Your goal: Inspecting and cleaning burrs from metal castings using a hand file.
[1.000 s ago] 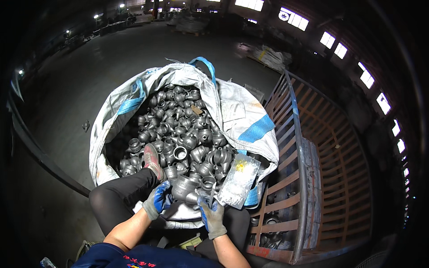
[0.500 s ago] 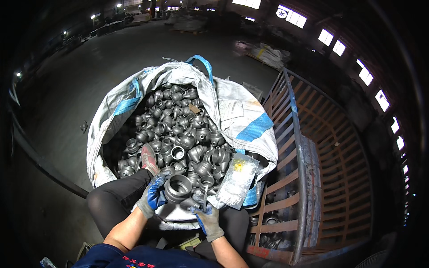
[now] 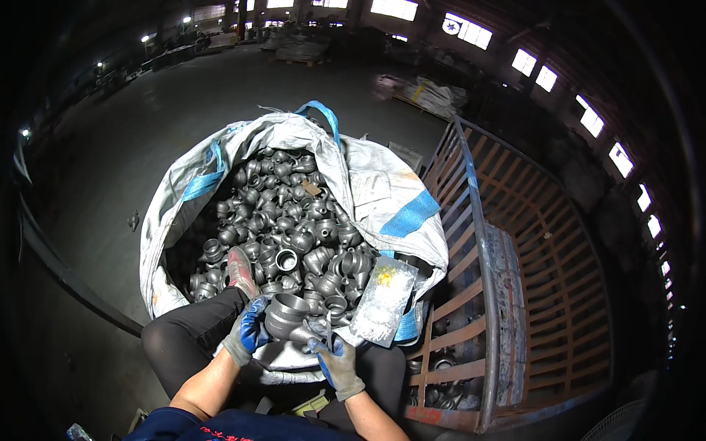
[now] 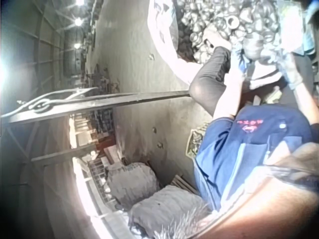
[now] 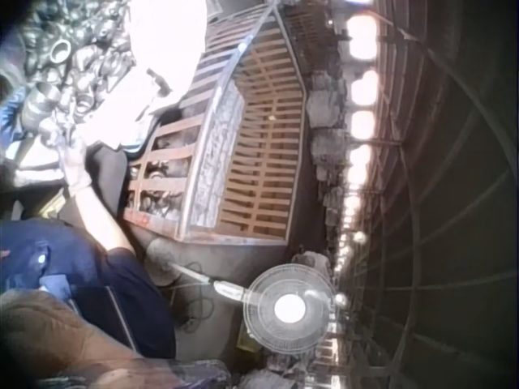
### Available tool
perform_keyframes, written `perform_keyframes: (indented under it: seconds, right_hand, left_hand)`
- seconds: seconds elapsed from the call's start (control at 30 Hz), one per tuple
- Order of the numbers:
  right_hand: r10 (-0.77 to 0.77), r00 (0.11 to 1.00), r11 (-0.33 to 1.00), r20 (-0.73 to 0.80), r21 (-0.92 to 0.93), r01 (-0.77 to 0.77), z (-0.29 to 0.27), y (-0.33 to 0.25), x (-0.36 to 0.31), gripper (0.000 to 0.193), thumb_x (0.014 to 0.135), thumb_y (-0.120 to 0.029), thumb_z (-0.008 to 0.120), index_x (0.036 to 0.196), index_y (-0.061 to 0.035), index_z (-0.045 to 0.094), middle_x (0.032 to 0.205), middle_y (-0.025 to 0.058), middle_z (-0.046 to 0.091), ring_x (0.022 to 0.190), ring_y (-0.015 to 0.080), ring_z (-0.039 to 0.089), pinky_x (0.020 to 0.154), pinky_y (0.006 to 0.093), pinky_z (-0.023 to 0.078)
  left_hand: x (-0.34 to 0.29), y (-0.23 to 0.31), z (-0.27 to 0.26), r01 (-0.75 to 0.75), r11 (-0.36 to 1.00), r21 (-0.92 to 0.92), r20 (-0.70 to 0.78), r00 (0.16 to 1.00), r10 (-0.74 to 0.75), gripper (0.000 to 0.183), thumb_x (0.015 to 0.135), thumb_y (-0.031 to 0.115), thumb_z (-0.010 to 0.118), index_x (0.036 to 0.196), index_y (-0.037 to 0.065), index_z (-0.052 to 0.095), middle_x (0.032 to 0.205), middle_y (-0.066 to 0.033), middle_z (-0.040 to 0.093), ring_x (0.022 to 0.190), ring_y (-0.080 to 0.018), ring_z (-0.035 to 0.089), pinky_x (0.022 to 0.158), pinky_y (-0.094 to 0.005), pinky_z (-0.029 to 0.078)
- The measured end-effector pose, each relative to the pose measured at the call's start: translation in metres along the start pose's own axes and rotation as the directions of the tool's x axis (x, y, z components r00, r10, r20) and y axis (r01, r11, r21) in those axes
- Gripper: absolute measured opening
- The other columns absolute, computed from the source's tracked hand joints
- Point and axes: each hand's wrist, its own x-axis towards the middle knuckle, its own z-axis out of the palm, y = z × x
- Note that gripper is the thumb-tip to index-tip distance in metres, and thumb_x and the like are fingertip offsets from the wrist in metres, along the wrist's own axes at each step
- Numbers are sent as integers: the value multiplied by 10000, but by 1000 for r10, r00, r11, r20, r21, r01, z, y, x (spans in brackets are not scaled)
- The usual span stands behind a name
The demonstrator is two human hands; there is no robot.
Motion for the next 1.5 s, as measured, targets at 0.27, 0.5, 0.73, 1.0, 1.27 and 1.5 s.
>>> perform_keyframes:
  seconds: [0.27,0.5,0.73,1.0,1.27,1.5]
  right_hand:
    - [66,997,997,-41,42,-64,4,-4,3,221,829,-61,625,1037,9,597,719,-11,579,491,-4,374,429,175,269]
    - [167,981,979,-95,131,-154,8,-10,-11,216,858,-79,580,1063,-14,569,685,27,593,379,11,357,337,170,238]
    - [106,988,975,116,185,-126,-7,-6,-2,423,924,-271,478,1267,-30,416,607,-10,464,385,62,411,308,191,277]
    - [209,974,919,-84,357,-167,-3,-10,0,166,883,-138,540,1009,-42,492,662,114,554,385,66,376,308,187,283]
    - [188,981,894,-43,421,-153,-15,8,-6,181,854,-56,528,1029,-23,491,709,106,557,412,58,392,314,198,303]
    - [190,979,886,-67,442,-142,-12,4,-5,304,847,-40,527,1145,-12,473,718,114,553,421,56,376,326,192,289]
  left_hand:
    - [1,3,-1,21,999,-28,21,1000,-21,263,918,180,492,1139,39,526,1110,-103,574,975,-242,592,818,-394,516]
    - [-19,7,13,45,998,-43,132,990,-39,338,891,173,532,1194,26,499,1134,-123,570,1006,-244,582,857,-397,494]
    - [-11,3,5,-2,997,-79,186,982,16,392,882,150,544,1237,6,462,1140,-112,565,1044,-217,560,888,-339,473]
    - [5,4,0,2,1000,-11,32,999,-2,165,861,145,581,1023,115,595,727,60,568,567,-12,504,440,-130,391]
    - [-8,4,5,-135,988,80,254,961,111,401,863,73,522,1255,24,449,1187,-85,539,1073,-173,532,956,-296,413]
    - [-12,8,20,-184,968,169,268,954,135,402,816,25,503,1216,-9,486,1196,-93,543,1092,-161,518,959,-275,395]
